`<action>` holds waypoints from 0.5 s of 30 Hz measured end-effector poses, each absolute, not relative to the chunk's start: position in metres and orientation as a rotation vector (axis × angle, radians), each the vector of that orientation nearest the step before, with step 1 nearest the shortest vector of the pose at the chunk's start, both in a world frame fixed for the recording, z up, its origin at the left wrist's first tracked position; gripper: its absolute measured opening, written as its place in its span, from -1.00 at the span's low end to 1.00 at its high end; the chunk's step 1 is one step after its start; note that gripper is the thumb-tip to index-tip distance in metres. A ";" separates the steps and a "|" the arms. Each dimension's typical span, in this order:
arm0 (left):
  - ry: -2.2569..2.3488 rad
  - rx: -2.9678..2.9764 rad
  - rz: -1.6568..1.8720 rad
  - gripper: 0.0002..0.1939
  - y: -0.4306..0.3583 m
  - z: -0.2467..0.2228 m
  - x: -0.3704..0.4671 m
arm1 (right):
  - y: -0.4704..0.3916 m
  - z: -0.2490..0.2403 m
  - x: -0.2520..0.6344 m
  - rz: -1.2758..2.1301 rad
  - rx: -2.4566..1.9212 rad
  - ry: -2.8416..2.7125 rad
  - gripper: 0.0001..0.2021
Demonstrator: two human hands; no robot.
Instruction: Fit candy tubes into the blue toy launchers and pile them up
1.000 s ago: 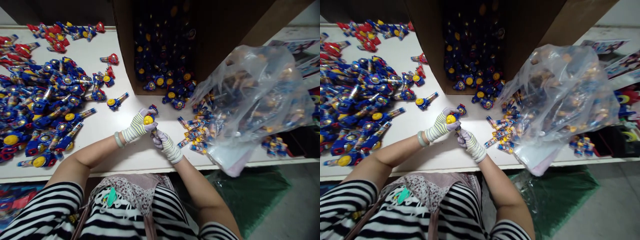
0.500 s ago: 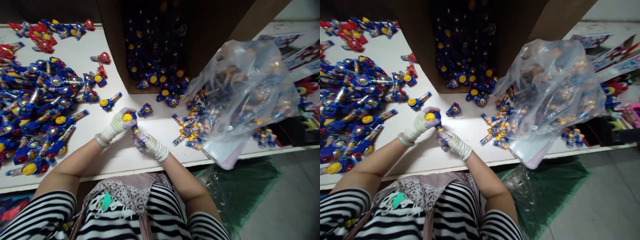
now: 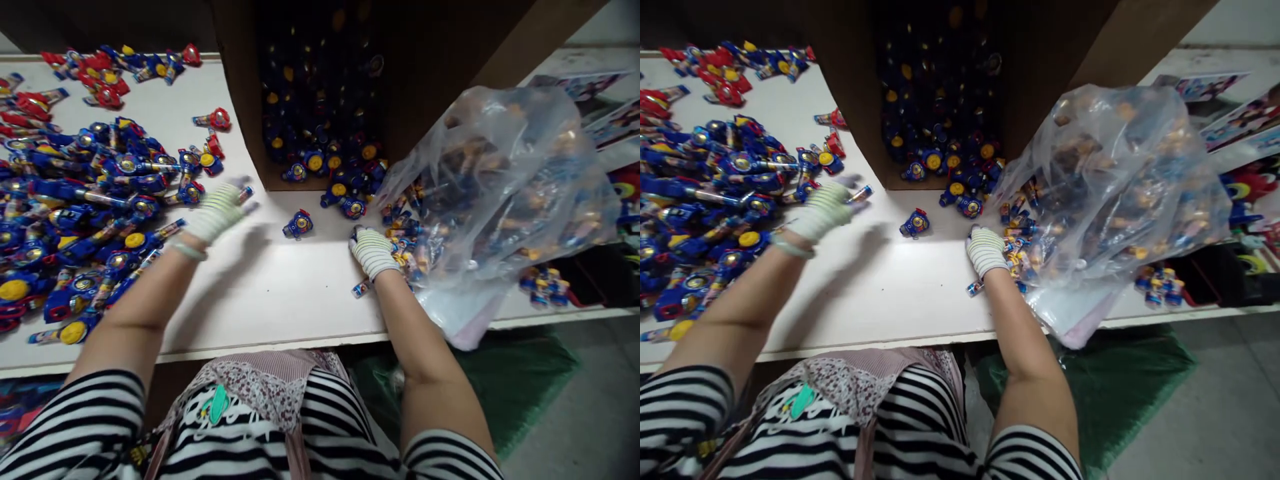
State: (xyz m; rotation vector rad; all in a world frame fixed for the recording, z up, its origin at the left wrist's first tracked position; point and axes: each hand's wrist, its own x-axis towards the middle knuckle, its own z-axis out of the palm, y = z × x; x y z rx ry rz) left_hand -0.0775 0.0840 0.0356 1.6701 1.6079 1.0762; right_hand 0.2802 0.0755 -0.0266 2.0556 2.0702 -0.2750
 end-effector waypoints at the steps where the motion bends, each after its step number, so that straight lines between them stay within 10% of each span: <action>1: 1.590 1.714 0.948 -0.39 0.095 0.022 -0.036 | 0.076 -0.026 0.275 -0.319 2.033 2.104 -0.61; 7: 1.544 1.757 0.339 -0.51 0.134 -0.014 0.062 | 0.039 -0.035 0.264 -0.717 2.096 2.351 -0.66; 15: 1.071 1.044 1.101 -0.43 0.057 -0.023 0.019 | 0.007 -0.036 0.239 -0.946 1.808 2.623 -0.58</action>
